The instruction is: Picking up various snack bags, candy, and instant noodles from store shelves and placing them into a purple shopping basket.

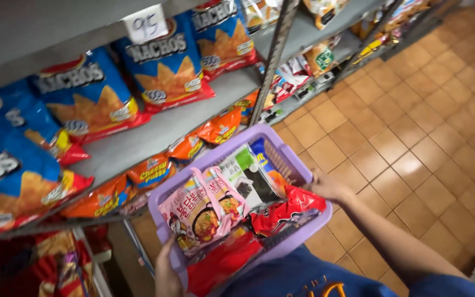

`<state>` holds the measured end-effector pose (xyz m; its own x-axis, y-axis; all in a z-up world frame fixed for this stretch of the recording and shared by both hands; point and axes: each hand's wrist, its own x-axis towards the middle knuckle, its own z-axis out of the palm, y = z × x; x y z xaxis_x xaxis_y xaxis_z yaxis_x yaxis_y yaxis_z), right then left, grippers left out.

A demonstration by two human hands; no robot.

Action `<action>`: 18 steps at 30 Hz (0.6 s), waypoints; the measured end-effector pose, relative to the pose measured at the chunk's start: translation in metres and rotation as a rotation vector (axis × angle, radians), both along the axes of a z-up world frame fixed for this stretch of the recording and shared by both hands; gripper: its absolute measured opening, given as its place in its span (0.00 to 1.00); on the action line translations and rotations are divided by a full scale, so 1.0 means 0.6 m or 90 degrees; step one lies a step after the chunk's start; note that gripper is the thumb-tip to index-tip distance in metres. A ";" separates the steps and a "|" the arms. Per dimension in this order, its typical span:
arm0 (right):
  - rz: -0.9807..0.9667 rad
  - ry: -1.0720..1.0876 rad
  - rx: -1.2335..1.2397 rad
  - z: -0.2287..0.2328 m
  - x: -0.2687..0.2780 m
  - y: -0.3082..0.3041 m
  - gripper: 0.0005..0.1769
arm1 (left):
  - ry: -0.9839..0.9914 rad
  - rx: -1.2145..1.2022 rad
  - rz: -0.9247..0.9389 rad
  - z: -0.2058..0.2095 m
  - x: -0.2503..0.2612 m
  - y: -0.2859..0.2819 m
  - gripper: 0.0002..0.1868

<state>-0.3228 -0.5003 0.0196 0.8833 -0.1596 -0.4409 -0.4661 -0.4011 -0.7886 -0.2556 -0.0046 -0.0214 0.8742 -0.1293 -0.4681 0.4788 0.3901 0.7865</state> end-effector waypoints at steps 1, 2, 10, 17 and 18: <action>-0.008 -0.001 -0.003 -0.026 -0.024 -0.006 0.25 | -0.001 -0.003 -0.008 0.022 0.017 -0.014 0.28; -0.062 0.026 0.016 -0.054 -0.044 -0.011 0.26 | 0.110 -0.069 -0.014 0.045 0.031 -0.026 0.28; -0.280 0.059 0.270 -0.172 -0.159 -0.115 0.20 | 0.226 -0.145 -0.152 0.039 0.144 -0.106 0.32; -0.259 0.020 0.167 -0.289 -0.347 -0.346 0.32 | -0.517 0.463 -0.508 0.079 0.417 -0.427 0.29; -0.204 0.015 0.123 -0.340 -0.382 -0.390 0.35 | -0.498 0.451 -0.677 0.087 0.440 -0.506 0.27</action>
<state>-0.5518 -0.7342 -0.1842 0.7913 -0.3376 -0.5098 -0.5630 -0.0771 -0.8228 0.0085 -0.3083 0.0307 0.5721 -0.8014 -0.1747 -0.3332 -0.4217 0.8433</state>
